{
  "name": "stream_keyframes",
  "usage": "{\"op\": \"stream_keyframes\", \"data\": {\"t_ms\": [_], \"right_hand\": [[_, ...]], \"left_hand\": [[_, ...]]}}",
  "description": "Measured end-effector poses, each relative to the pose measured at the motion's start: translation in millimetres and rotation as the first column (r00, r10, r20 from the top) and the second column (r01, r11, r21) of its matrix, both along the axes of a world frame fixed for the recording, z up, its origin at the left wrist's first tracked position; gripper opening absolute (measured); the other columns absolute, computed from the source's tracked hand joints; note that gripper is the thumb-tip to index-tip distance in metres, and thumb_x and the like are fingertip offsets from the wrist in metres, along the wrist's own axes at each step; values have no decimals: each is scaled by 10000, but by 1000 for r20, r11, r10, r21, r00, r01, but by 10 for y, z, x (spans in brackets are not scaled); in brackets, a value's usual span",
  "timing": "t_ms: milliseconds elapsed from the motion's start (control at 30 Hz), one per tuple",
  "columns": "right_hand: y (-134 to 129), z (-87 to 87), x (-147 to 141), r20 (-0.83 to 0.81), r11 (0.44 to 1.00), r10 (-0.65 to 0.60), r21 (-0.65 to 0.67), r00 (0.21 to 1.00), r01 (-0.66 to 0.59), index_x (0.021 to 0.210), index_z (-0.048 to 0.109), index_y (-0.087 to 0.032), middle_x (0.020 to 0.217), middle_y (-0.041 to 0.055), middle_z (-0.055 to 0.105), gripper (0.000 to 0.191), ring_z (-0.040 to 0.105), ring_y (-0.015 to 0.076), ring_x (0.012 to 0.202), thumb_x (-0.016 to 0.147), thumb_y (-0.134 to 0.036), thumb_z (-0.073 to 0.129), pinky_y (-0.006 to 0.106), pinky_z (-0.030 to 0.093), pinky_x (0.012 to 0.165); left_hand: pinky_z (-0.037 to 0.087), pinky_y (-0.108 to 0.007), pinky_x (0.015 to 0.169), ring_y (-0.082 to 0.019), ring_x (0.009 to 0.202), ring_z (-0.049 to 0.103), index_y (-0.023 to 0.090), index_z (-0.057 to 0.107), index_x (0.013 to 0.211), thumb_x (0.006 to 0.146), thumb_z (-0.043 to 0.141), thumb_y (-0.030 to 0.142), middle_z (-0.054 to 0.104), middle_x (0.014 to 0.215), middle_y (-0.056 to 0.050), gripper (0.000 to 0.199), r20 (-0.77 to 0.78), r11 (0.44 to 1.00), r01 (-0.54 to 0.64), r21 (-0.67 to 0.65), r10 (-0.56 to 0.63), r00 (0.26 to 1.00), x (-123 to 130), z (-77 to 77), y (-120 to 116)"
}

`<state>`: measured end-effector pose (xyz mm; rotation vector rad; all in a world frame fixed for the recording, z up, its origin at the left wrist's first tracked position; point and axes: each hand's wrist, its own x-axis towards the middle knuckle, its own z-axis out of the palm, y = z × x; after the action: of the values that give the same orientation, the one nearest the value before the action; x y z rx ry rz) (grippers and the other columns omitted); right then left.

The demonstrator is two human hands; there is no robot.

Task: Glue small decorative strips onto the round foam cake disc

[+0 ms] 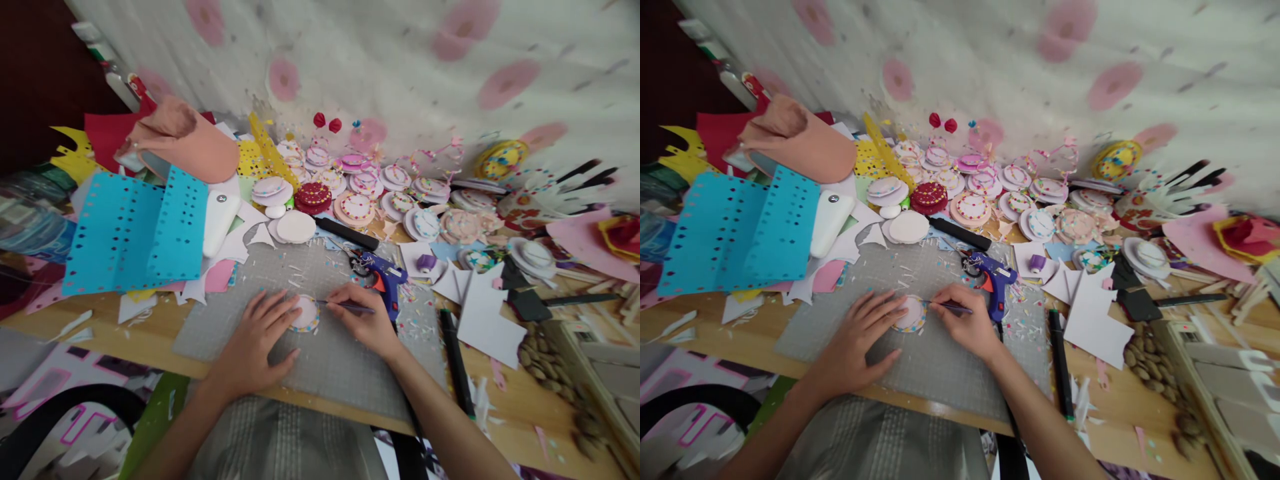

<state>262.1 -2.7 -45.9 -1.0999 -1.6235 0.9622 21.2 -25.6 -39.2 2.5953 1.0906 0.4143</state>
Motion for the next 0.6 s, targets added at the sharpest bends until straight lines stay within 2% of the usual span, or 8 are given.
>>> {"op": "stream_keyframes", "data": {"t_ms": [300,467,600], "right_hand": [[-12,8,-3,31,1000,-4,20,999,4,763,663,-197,781,57,699,79,657,177,734,837,-225,660,301,521,692],[-18,27,5,7,997,-74,-27,997,74,760,652,-201,802,61,700,112,656,179,730,831,-286,667,298,530,670],[-11,19,-10,62,999,-48,-12,997,49,755,655,-203,784,60,705,139,656,183,730,845,-309,652,314,531,688]], "left_hand": [[205,-554,1149,-289,1384,331,169,447,1363,841,565,275,450,1473,-95,546,5,1000,2,0,-2,1000,10,8,-4],[213,-561,1142,-292,1380,340,177,454,1359,843,555,273,458,1468,-96,534,-4,1000,-5,-2,5,1000,7,7,1],[207,-556,1147,-288,1389,327,177,449,1365,845,556,272,451,1474,-89,540,-3,1000,1,5,-1,1000,2,5,0]]}}
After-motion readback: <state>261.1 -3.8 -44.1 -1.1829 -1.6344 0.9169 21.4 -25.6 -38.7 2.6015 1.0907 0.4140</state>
